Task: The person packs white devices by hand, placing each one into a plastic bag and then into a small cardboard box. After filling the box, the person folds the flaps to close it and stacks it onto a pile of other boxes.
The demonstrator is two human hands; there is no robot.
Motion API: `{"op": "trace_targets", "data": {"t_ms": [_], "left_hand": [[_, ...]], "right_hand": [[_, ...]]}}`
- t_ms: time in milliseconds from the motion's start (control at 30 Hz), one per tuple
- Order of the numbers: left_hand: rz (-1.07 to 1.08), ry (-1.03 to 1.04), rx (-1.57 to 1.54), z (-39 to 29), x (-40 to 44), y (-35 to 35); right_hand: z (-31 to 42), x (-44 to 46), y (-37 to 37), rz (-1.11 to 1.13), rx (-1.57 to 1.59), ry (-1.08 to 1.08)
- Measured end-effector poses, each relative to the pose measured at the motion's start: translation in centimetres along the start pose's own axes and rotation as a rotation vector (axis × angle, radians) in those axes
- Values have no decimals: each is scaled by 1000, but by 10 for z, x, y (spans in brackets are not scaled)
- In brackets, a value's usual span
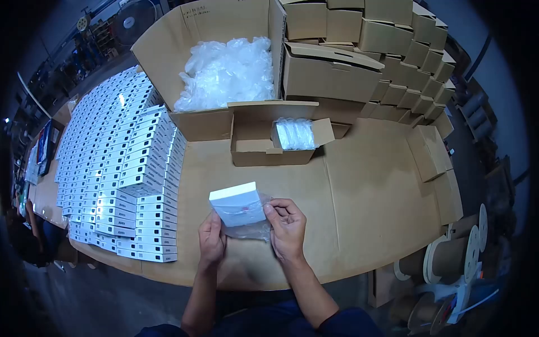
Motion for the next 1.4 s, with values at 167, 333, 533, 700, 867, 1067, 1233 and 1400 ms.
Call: {"op": "trace_targets", "data": {"t_ms": [167,333,533,700,867,1067,1233,1400], "left_hand": [[32,37,-24,-8,4,12],[-61,103,-93,-14,-1,13],[-65,96,-111,-16,-1,20],[1,4,-2,-31,0,40],[-8,-49,-84,-22,-2,30],[-196,-69,-110,-16,-1,21],[-216,-42,-167,-16,3,17],[-216,-47,-125,-13,2,26]], "right_hand": [[9,-1,10,-26,-37,-22],[-1,-1,6,81,73,-45],[5,-5,24,278,-317,32],[3,-9,16,281,-309,-58],[14,-3,13,407,-414,-32],[29,10,-9,116,-254,-13],[49,5,1,330,-447,-339],[37,-4,18,440,-860,-248]]}}
Point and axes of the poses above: each hand's wrist, its own x-axis towards the middle knuckle, its own y-axis out of the palm, z = x × y, the point moved 6 cm from there along x, towards the middle knuckle, and after that the axes turned 15 degrees about -x, right-handed, at the moved point
